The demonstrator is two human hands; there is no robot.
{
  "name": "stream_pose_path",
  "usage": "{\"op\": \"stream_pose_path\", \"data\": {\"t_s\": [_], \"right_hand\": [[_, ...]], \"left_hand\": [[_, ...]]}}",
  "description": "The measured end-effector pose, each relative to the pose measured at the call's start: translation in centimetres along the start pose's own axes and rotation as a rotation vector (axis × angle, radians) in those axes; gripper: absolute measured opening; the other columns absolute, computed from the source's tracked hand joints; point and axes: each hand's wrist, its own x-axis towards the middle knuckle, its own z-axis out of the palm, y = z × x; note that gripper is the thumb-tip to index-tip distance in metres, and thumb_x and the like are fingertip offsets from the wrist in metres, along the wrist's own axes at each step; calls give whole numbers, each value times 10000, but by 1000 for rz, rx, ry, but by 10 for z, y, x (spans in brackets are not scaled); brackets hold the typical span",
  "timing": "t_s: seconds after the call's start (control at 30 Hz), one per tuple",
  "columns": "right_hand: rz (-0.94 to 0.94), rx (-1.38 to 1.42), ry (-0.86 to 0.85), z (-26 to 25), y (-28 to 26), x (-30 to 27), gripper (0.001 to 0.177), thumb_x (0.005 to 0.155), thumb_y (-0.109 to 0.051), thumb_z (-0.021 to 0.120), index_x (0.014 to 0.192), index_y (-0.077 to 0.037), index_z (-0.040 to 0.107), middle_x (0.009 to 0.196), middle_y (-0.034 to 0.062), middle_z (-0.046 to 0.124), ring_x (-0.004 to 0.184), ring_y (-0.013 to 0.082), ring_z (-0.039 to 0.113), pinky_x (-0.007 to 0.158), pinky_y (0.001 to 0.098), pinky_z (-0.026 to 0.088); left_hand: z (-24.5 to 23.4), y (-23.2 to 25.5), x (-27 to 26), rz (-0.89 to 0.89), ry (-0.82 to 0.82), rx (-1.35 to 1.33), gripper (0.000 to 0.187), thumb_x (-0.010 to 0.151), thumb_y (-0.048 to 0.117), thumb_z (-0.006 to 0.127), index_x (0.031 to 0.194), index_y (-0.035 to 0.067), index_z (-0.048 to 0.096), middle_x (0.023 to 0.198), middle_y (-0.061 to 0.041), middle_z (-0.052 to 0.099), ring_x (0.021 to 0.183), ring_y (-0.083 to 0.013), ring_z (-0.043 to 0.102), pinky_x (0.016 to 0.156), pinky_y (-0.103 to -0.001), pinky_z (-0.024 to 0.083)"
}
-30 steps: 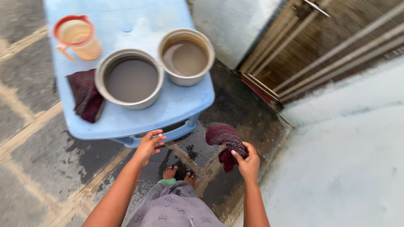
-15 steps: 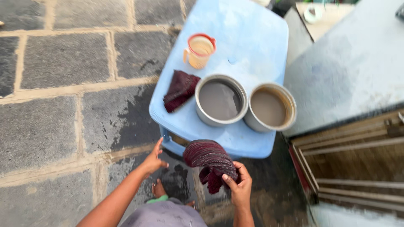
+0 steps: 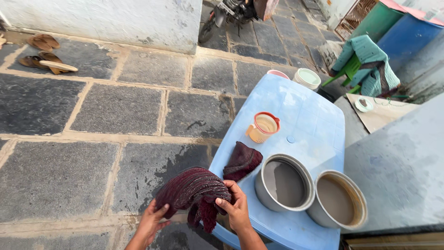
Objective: The person rinses a rug in a bowl of water, wrings it out by hand, and hangs it over a rack.
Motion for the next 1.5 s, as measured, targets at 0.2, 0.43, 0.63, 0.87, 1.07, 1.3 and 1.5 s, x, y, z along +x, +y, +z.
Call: {"op": "stream_pose_path", "data": {"t_s": [0.2,0.43,0.63,0.87,1.07,1.3,1.5], "right_hand": [[-8,-5,-6,35,23,66,454,804,-52,811,1203,16,607,1102,67,708,1039,146,657,968,310,509],[30,-80,-63,62,57,150,414,827,-26,795,1193,11,606,1085,59,691,1001,132,650,938,298,516],[14,-127,-30,76,101,248,434,807,-14,800,1193,-12,601,1068,35,684,983,117,644,919,282,511],[-55,-742,-52,108,110,357,463,675,0,892,1082,9,671,1073,84,717,1081,202,643,999,371,451],[334,-1020,-35,137,128,429,481,722,-144,899,1146,-97,676,1191,16,691,1206,155,627,1029,345,458],[166,-515,140,143,101,552,749,810,-173,778,1485,-206,457,1455,39,546,1384,230,475,975,440,514],[-10,-778,98,144,98,665,975,729,-117,864,1560,-182,359,1554,55,411,1403,203,381,1028,410,415]], "left_hand": [[-74,74,4,368,259,-259,312,953,30,616,1255,82,562,1193,-111,671,1048,-276,679,838,-504,592],[-94,194,18,884,279,-507,312,932,-109,587,1189,63,547,1144,-90,678,1034,-197,697,875,-417,591],[-100,309,78,1050,177,-364,316,906,-141,634,1151,53,585,1053,-38,656,957,-146,671,849,-329,590],[-88,433,160,1151,-2,-46,334,849,-181,642,1083,56,624,998,6,622,936,-77,611,861,-251,524],[-59,485,212,1215,-168,112,274,878,-175,626,1030,53,627,965,20,623,918,-65,603,835,-231,501],[-23,546,306,1177,-323,432,245,776,-187,619,886,30,648,851,-31,656,831,-144,661,924,-310,483],[-21,629,407,1245,-643,624,207,749,-168,651,842,16,651,890,-36,732,1035,-272,704,1180,-459,441]]}}
